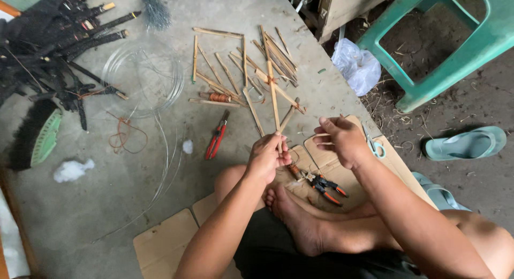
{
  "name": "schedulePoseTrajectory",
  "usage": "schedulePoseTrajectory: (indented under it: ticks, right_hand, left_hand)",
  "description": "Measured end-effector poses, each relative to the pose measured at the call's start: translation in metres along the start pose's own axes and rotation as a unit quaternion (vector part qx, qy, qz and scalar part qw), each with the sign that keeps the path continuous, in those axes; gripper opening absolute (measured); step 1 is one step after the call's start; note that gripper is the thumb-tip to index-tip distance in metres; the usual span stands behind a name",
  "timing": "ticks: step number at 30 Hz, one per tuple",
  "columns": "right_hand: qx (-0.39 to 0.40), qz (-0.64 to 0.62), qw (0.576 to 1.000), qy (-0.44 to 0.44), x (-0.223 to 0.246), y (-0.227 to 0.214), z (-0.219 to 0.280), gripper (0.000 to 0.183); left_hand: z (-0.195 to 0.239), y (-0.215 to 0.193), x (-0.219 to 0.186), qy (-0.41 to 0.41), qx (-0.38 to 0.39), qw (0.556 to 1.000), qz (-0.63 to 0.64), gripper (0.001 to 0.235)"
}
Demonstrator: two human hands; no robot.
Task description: The person assembles small bamboo frames by wrapping wire around intersecting sticks and securing them with pliers. They repeatedly pick up sticks, wrap wire, and tighten the joints using pliers, placing finished frames aside.
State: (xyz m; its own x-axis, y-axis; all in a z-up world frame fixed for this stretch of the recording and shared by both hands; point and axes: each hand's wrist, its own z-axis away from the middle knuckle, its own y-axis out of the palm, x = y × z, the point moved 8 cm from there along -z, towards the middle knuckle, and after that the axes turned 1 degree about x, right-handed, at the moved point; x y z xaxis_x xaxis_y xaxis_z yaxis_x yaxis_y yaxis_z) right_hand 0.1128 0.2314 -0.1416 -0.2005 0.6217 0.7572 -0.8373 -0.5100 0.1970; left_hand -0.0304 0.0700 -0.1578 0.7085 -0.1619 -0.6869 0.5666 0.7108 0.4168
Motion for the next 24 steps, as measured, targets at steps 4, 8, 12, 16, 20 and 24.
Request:
schedulePoseTrajectory:
  ticks: [4, 8, 12, 16, 20, 24]
  right_hand:
    - [-0.082, 0.367, 0.806, -0.457, 0.055, 0.022, 0.081, 0.012]
    - [-0.008, 0.425, 0.8, -0.423, 0.035, 0.01, 0.075, 0.009]
    - [0.036, 0.57, 0.777, -0.266, -0.015, -0.042, 0.04, 0.017]
    - [0.011, 0.715, 0.693, -0.09, -0.088, -0.079, 0.026, 0.029]
    - [-0.042, 0.775, 0.626, -0.08, -0.114, -0.106, -0.005, 0.042]
    - [-0.064, 0.801, 0.596, -0.001, -0.134, -0.166, -0.03, 0.065]
  left_hand:
    - [-0.002, -0.002, 0.012, 0.012, -0.019, 1.0, -0.022, 0.025]
    - [0.002, -0.007, 0.001, 0.065, -0.038, 0.996, -0.046, 0.022]
    - [0.008, -0.031, -0.013, 0.094, -0.02, 0.995, -0.025, 0.017]
    - [0.012, -0.034, -0.02, 0.085, 0.006, 0.996, -0.009, 0.018]
    - [0.011, -0.022, -0.024, 0.079, 0.02, 0.996, 0.018, 0.019]
    - [0.019, -0.013, -0.032, 0.076, 0.036, 0.996, 0.016, 0.019]
